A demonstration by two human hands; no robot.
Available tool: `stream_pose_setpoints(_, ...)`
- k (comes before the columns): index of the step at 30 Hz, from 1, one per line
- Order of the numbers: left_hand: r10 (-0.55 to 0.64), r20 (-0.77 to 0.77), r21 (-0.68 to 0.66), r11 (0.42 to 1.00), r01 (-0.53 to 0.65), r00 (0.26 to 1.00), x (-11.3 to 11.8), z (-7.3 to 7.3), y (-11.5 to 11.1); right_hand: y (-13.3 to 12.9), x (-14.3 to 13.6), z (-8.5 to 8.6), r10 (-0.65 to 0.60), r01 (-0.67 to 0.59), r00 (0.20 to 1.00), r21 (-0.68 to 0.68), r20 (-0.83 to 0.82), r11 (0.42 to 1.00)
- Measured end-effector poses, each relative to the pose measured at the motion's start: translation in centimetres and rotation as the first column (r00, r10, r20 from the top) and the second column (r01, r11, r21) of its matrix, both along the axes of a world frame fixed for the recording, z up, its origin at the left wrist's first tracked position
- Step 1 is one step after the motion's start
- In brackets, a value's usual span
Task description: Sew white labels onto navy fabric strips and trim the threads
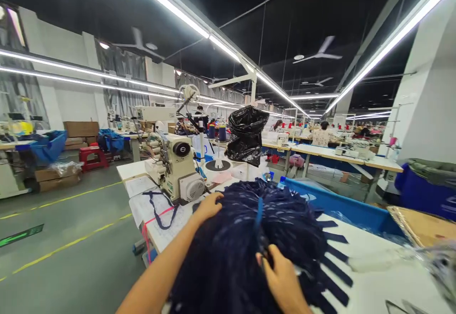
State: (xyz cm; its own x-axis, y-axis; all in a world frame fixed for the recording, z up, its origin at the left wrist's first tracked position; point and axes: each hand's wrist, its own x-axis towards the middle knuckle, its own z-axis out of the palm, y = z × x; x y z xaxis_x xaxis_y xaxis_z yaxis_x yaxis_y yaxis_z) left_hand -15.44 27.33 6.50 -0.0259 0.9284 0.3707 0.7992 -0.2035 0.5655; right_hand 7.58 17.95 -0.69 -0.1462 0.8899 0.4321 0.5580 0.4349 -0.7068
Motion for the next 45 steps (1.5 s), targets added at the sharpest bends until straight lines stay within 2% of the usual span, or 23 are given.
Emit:
stream_pose_setpoints(3,-0.013,-0.008,0.066,0.998,0.014,1.0,-0.6,1.2,-2.4,-1.6,-3.6,0.9,0.164,-0.165,0.986,-0.046,-0.027,0.985)
stream_pose_setpoints(6,-0.118,-0.042,0.077,0.99,0.121,0.992,0.5,1.6,-6.2,-1.1,-3.8,1.5,0.224,-0.232,0.965,-0.046,-0.135,0.972)
stream_pose_setpoints(9,-0.29,-0.241,0.128,0.936,0.327,0.926,2.5,0.9,-11.0,0.1,-1.1,1.1,0.204,-0.223,0.963,-0.095,-0.178,0.97)
stream_pose_setpoints(12,-0.406,-0.476,0.026,0.88,0.474,0.78,4.7,-0.8,-14.5,0.8,2.7,0.1,0.183,-0.209,0.965,-0.132,-0.187,0.969)
stream_pose_setpoints(14,-0.422,-0.551,-0.05,0.878,0.476,0.72,6.0,-2.2,-15.1,0.8,4.9,-0.5,0.115,-0.14,0.977,-0.135,-0.18,0.981)
stream_pose_setpoints(17,-0.342,-0.576,-0.04,0.919,0.393,0.742,7.9,-3.9,-13.9,-0.4,7.3,-0.6,0.008,-0.033,0.984,-0.137,-0.179,0.99)
stream_pose_setpoints(20,-0.309,-0.513,-0.021,0.937,0.348,0.801,9.4,-4.3,-12.0,-3.0,8.5,0.5,-0.04,0.012,0.978,-0.135,-0.206,0.991)
stream_pose_setpoints(23,-0.342,-0.318,0.026,0.929,0.369,0.884,9.6,-4.4,-12.2,-6.8,9.3,2.4,-0.053,0.007,0.943,-0.14,-0.327,0.99)
stream_pose_setpoints(25,-0.324,-0.111,0.161,0.927,0.339,0.94,9.0,-5.1,-14.1,-9.8,10.1,3.4,-0.04,-0.017,0.915,-0.139,-0.4,0.99)
stream_pose_setpoints(27,-0.262,0.1,0.308,0.925,0.221,0.96,8.3,-6.9,-17.0,-12.9,10.9,3.7,-0.027,-0.031,0.916,-0.137,-0.401,0.99)
stream_pose_setpoints(28,-0.241,0.175,0.33,0.928,0.174,0.955,8.0,-8.1,-18.5,-14.4,11.2,3.6,-0.018,-0.04,0.917,-0.137,-0.398,0.99)
stream_pose_setpoints(30,-0.195,0.149,0.224,0.962,0.159,0.969,8.1,-10.4,-21.0,-16.9,11.4,2.8,0.009,-0.067,0.909,-0.124,-0.416,0.99)
stream_pose_setpoints(32,-0.153,0.075,0.097,0.985,0.145,0.985,8.8,-11.7,-22.4,-18.8,11.1,1.8,0.013,-0.067,0.888,-0.101,-0.459,0.993)
stream_pose_setpoints(33,-0.147,0.092,0.037,0.989,0.144,0.985,9.3,-11.7,-22.6,-19.5,10.8,1.4,0.013,-0.064,0.873,-0.088,-0.488,0.994)
stream_pose_setpoints(35,-0.192,0.223,-0.091,0.972,0.217,0.956,10.6,-10.5,-22.4,-20.6,10.2,0.8,0.029,-0.066,0.844,-0.05,-0.536,0.997)
stream_pose_setpoints(37,-0.248,0.383,-0.189,0.922,0.338,0.89,11.9,-8.1,-21.9,-21.3,9.9,0.7,0.063,-0.077,0.842,-0.003,-0.536,0.997)
stream_pose_setpoints(40,-0.27,0.546,-0.216,0.87,0.444,0.793,13.9,-4.1,-21.6,-22.3,10.2,1.0,0.095,-0.063,0.843,0.078,-0.53,0.995)
stream_pose_setpoints(41,-0.231,0.651,-0.208,0.862,0.463,0.723,14.5,-3.1,-21.7,-22.7,10.5,1.1,0.097,-0.051,0.832,0.099,-0.546,0.994)
stream_pose_setpoints(43,-0.086,0.86,-0.203,0.847,0.492,0.503,15.5,-1.9,-22.4,-23.5,11.1,1.1,0.104,-0.025,0.792,0.137,-0.602,0.99)
stream_pose_setpoints(45,0.077,0.952,-0.227,0.829,0.511,0.298,15.9,-2.2,-23.5,-24.3,11.7,0.7,0.112,-0.025,0.758,0.143,-0.643,0.989)
